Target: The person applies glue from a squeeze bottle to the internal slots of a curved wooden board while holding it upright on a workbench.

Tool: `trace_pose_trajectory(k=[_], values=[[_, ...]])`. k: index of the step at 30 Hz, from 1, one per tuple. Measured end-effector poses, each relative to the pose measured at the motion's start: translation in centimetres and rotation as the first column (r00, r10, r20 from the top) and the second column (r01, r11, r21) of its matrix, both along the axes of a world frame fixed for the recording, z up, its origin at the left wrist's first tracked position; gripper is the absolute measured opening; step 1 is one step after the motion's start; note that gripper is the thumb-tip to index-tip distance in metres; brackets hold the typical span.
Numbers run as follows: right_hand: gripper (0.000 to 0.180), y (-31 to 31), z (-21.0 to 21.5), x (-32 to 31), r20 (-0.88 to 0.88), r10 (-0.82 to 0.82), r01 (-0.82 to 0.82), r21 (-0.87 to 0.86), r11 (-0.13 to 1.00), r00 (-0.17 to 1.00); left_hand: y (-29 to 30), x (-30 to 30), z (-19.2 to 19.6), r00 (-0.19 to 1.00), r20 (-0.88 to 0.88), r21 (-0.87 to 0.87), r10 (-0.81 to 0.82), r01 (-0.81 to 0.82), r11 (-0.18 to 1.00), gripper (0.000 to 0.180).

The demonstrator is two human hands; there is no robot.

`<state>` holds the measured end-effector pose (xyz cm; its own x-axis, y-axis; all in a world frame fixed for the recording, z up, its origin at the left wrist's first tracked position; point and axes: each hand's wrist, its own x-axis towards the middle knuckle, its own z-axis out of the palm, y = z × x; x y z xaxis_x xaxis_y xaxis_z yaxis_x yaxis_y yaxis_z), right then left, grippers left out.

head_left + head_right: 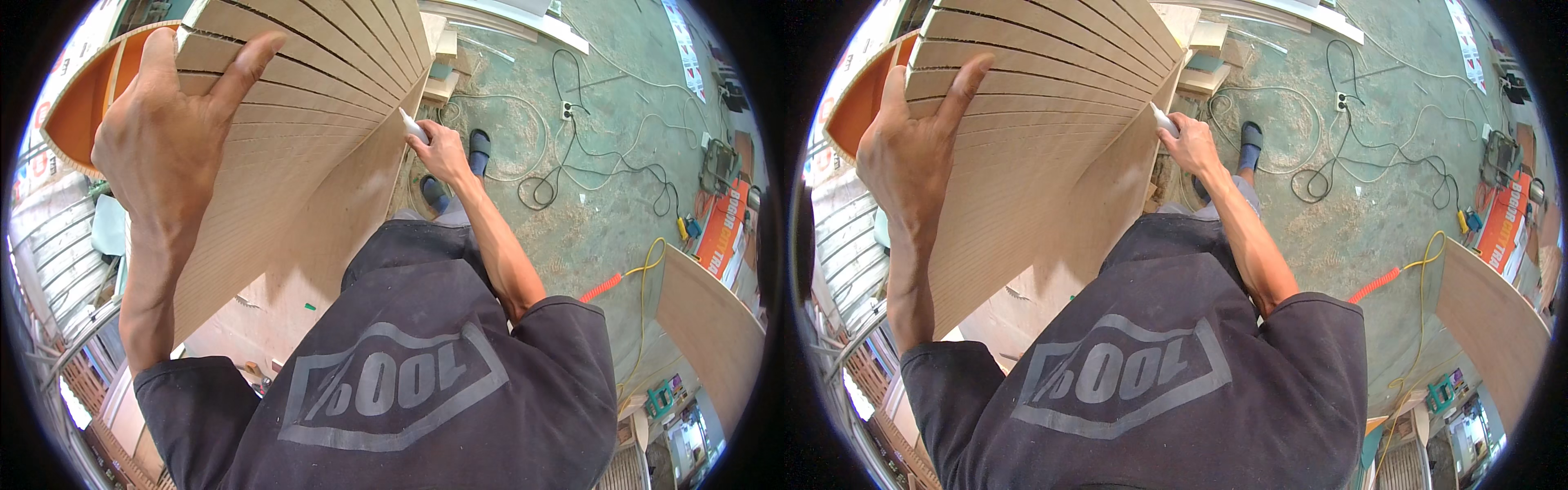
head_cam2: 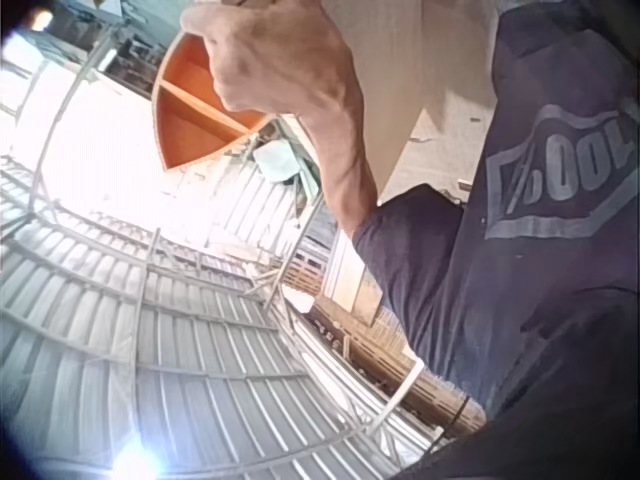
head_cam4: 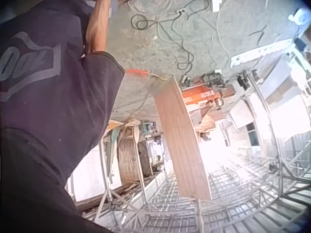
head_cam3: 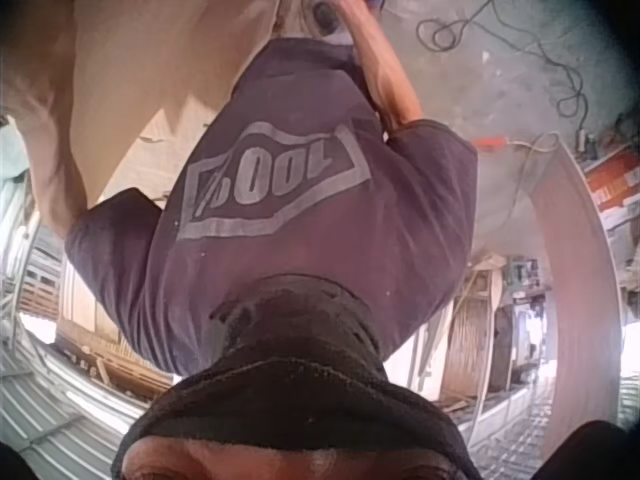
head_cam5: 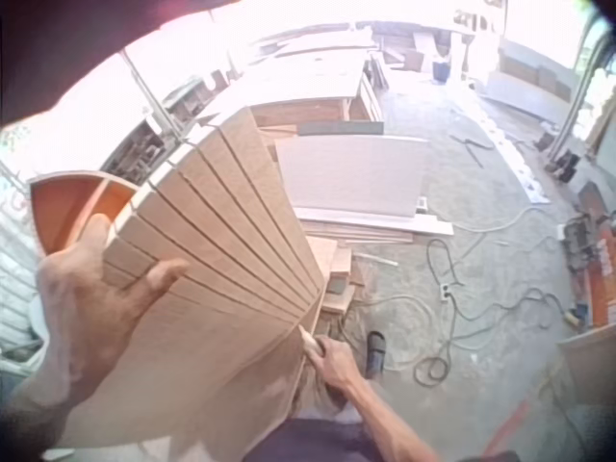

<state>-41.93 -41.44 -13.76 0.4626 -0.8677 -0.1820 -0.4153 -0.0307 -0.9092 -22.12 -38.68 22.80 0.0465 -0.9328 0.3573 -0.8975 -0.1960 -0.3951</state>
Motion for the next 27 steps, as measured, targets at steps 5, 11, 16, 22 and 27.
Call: trace_pose_trajectory(k=[5, 11, 16, 22, 27], values=[[0.038, -0.1, -0.6, 0.1, 0.006, -0.001, 0.001, -0.040, 0.999, 1.000, -0.1, 0.2, 0.1, 1.000, 0.001, 0.005, -0.020, 0.020, 1.000, 0.076], [0.037, -0.2, -0.3, -0.1, -0.011, 0.005, -0.006, -0.031, 1.000, 1.000, 0.0, 0.8, 0.0, 0.999, 0.009, 0.018, -0.041, 0.040, 0.999, 0.076], [0.038, -0.3, -0.4, -0.1, -0.013, 0.005, -0.005, -0.030, 1.000, 1.000, 0.2, 0.8, -0.2, 0.999, -0.004, 0.007, -0.044, 0.044, 0.999, 0.076], [0.040, -0.8, 0.0, 0.3, -0.028, 0.005, -0.007, -0.053, 0.999, 1.000, 0.1, 0.2, 0.1, 1.000, 0.006, 0.022, 0.001, -0.001, 1.000, 0.076], [0.040, -1.6, 1.2, 1.0, -0.029, 0.003, -0.003, -0.012, 1.000, 1.000, 0.1, 0.0, 0.2, 1.000, 0.007, 0.027, 0.007, -0.008, 1.000, 0.076]])
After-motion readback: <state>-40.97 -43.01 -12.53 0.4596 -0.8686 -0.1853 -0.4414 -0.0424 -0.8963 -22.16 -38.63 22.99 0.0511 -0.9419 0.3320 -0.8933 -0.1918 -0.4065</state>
